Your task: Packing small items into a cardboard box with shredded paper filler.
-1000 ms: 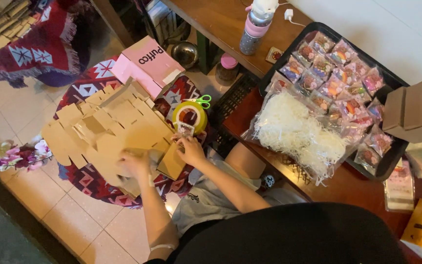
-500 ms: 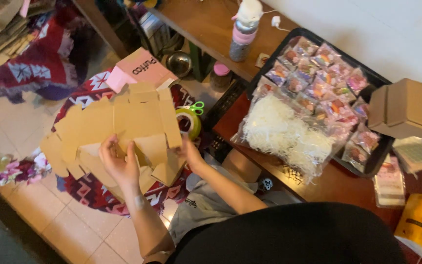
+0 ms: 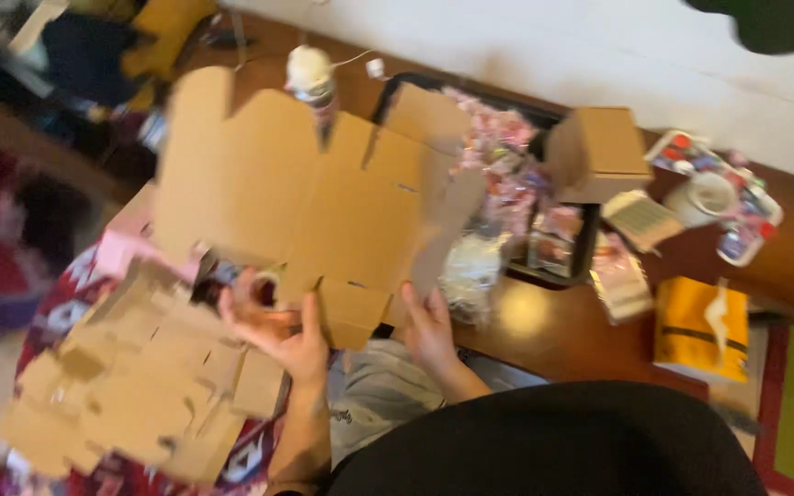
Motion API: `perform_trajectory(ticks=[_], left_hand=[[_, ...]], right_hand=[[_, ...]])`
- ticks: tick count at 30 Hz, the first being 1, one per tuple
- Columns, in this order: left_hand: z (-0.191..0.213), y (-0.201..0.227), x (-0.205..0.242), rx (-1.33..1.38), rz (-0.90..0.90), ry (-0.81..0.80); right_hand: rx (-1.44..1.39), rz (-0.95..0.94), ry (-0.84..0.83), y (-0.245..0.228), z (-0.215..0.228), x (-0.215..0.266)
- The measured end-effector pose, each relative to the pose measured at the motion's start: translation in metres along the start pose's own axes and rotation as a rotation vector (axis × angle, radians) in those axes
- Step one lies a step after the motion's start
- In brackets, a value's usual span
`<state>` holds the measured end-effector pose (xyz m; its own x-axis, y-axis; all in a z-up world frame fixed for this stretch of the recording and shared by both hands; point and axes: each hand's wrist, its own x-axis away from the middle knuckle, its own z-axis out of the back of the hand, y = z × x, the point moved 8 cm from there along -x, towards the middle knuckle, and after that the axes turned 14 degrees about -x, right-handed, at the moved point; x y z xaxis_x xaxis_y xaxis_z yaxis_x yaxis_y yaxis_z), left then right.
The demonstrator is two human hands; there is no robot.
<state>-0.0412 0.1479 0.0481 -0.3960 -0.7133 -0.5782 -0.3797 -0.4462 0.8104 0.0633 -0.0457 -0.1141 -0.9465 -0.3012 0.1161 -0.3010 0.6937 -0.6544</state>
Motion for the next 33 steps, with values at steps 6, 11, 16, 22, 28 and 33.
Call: perform_trajectory(ticks=[6, 11, 16, 22, 28, 33], left_hand=[[-0.132, -0.040, 0.074, 0.252, 0.446, -0.571], [-0.197, -0.050, 0.130, 0.026, 0.574, -1.114], [-0.201, -0.030, 0.116, -0.067, 0.563, -1.315], [-0.198, -0.016, 0.106, -0.006, 0.291, -1.308], [-0.210, -0.024, 0.111, 0.072, 0.399, -1.250], [-0.207, -0.016, 0.101, 0.712, 0.781, -1.015]], right_hand=[[-0.194, 0.330, 0.185, -0.118, 0.036, 0.014], [-0.156, 0.502, 0.360, -0.146, 0.128, 0.048], [0.814, 0.398, 0.792, -0.212, 0.176, 0.087], [0.017, 0.599, 0.611, -0.246, 0.160, 0.104], [0.522, 0.709, 0.435, -0.223, 0.203, 0.100], [0.385, 0.650, 0.390, -0.224, 0.185, 0.098]])
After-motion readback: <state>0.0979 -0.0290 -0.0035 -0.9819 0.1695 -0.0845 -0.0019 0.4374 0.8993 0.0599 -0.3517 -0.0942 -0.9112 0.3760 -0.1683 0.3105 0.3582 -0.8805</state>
